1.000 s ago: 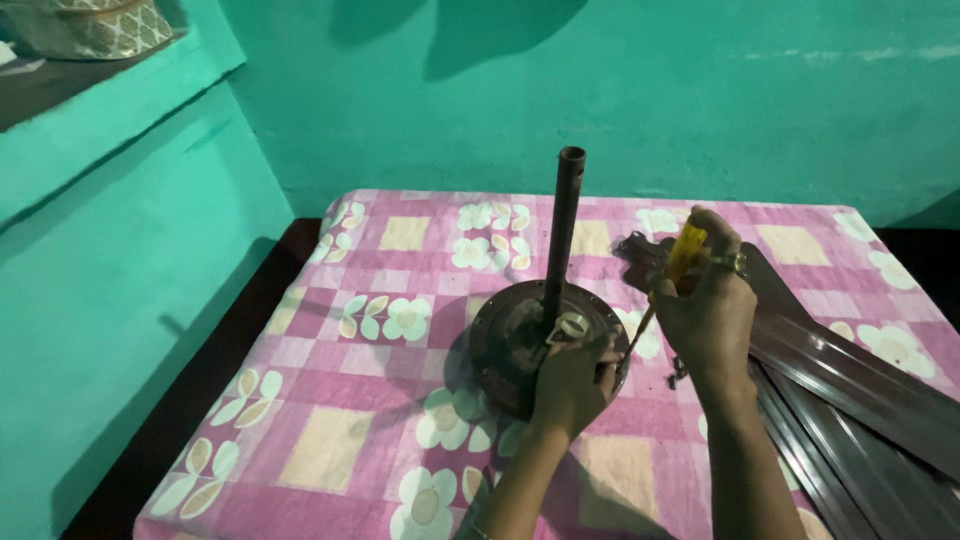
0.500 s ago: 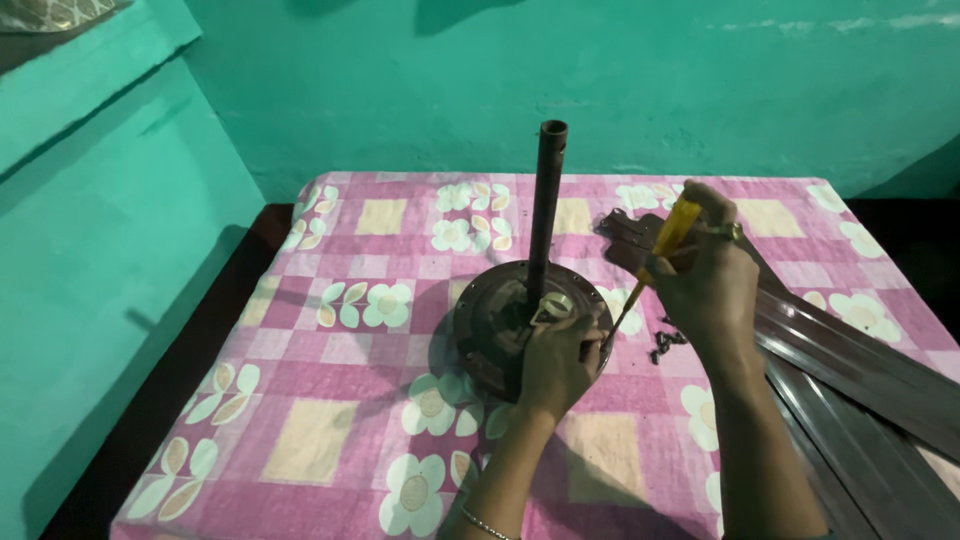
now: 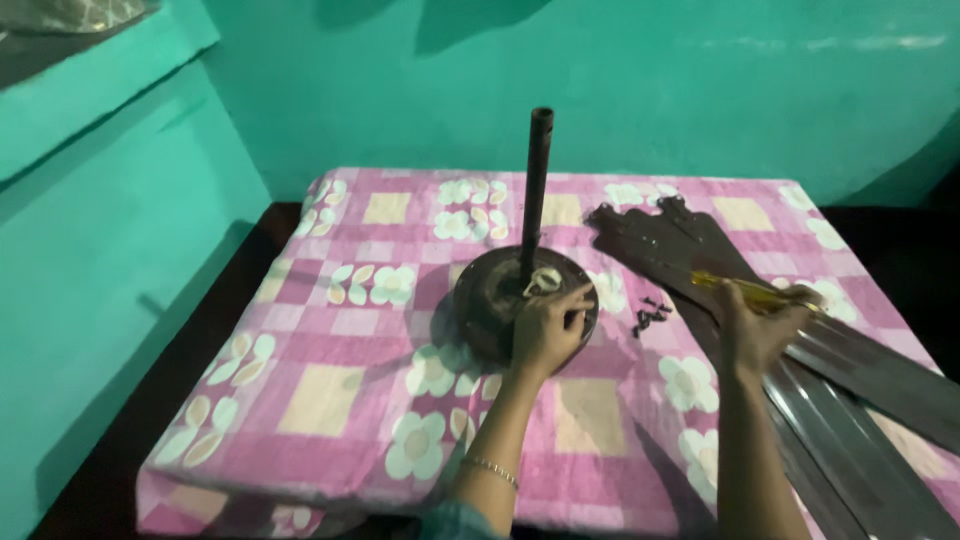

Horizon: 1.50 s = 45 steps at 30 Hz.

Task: The person assembles a ceiling fan motor on a table. They use a screwdriver to tighten screws on the motor housing, flip the motor to access the other side, and continue securing the components. Fan blades and screws are visible on the table.

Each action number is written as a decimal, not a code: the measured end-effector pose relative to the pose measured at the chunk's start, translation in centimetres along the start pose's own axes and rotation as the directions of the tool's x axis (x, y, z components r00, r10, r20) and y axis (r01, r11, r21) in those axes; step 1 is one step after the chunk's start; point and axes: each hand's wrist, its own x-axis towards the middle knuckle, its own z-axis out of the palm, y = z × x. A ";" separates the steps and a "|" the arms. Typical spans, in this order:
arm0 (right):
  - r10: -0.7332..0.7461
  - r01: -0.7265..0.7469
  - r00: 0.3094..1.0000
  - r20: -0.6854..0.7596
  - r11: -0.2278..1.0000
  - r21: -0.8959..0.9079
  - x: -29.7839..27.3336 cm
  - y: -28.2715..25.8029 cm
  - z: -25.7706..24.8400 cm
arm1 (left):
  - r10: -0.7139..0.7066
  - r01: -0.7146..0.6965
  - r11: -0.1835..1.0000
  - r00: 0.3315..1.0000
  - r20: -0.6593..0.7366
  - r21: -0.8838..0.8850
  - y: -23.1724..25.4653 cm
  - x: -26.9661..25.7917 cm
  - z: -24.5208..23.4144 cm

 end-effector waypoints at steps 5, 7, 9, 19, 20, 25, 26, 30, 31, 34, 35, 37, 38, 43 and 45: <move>-0.066 0.128 0.984 0.166 0.908 -0.398 -4.8 5.7 1.1 | -0.002 -0.003 0.997 0.997 -0.072 -0.074 -0.1 -0.1 0.2; 0.088 0.060 0.961 0.263 0.860 -0.507 -6.0 6.8 1.5 | -0.078 0.047 0.984 0.981 -0.176 -0.173 0.2 -0.7 -0.3; 0.233 0.027 0.893 0.385 0.826 -0.563 -6.6 6.7 1.9 | -0.286 0.192 0.928 0.916 -0.282 -0.320 0.5 -1.5 -0.8; 0.021 0.274 0.866 0.500 0.816 -0.509 -4.2 3.8 9.0 | -0.291 0.449 0.887 0.720 -0.631 0.104 -4.0 -1.6 -3.8; 0.117 0.140 0.863 0.491 0.879 -0.457 -3.4 4.7 10.4 | -0.306 0.457 0.884 0.723 -0.619 0.097 -4.0 -1.8 -3.5; 0.418 -0.181 0.710 0.567 0.886 -0.426 -0.6 10.2 16.1 | -0.291 0.409 0.910 0.747 -0.598 0.069 -4.5 -2.2 -3.2; 0.502 -0.310 0.618 0.605 0.863 -0.400 -0.4 11.0 16.7 | -0.276 0.392 0.917 0.749 -0.602 0.068 -4.6 -2.3 -3.0; 0.648 -0.345 0.543 0.534 0.752 -0.561 -1.2 12.5 16.9 | -0.188 0.358 0.909 0.806 -0.561 0.211 -6.9 -2.6 -2.7; 0.657 -0.409 0.535 0.531 0.751 -0.518 -0.9 12.5 16.9 | -0.234 0.369 0.913 0.822 -0.519 0.172 -8.1 -2.3 -2.8; 0.687 -0.521 0.515 0.512 0.725 -0.449 -2.2 12.6 14.5 | -0.318 0.356 0.933 0.881 -0.350 0.048 -12.6 -1.9 -3.7; 0.680 -0.496 0.525 0.511 0.733 -0.466 -2.5 12.4 13.6 | -0.295 0.307 0.952 0.909 -0.294 -0.006 -14.2 -1.2 -4.3; 0.712 -0.521 0.496 0.497 0.702 -0.486 -3.4 11.3 11.1 | -0.382 0.391 0.920 0.893 -0.240 -0.009 -15.6 -0.7 -4.8; 0.743 -0.568 0.456 0.490 0.667 -0.482 -3.6 10.4 10.0 | -0.481 0.508 0.860 0.840 -0.253 0.052 -16.0 0.0 -5.2; 0.809 -0.566 0.190 0.556 0.553 -0.612 -1.5 7.9 6.7 | -0.595 0.486 0.800 0.719 -0.360 -0.351 -11.4 -0.7 -4.6; 0.837 -0.521 0.137 0.530 0.516 -0.680 0.2 8.9 7.4 | -0.641 0.493 0.756 0.692 -0.333 -0.431 -8.3 -1.1 -3.6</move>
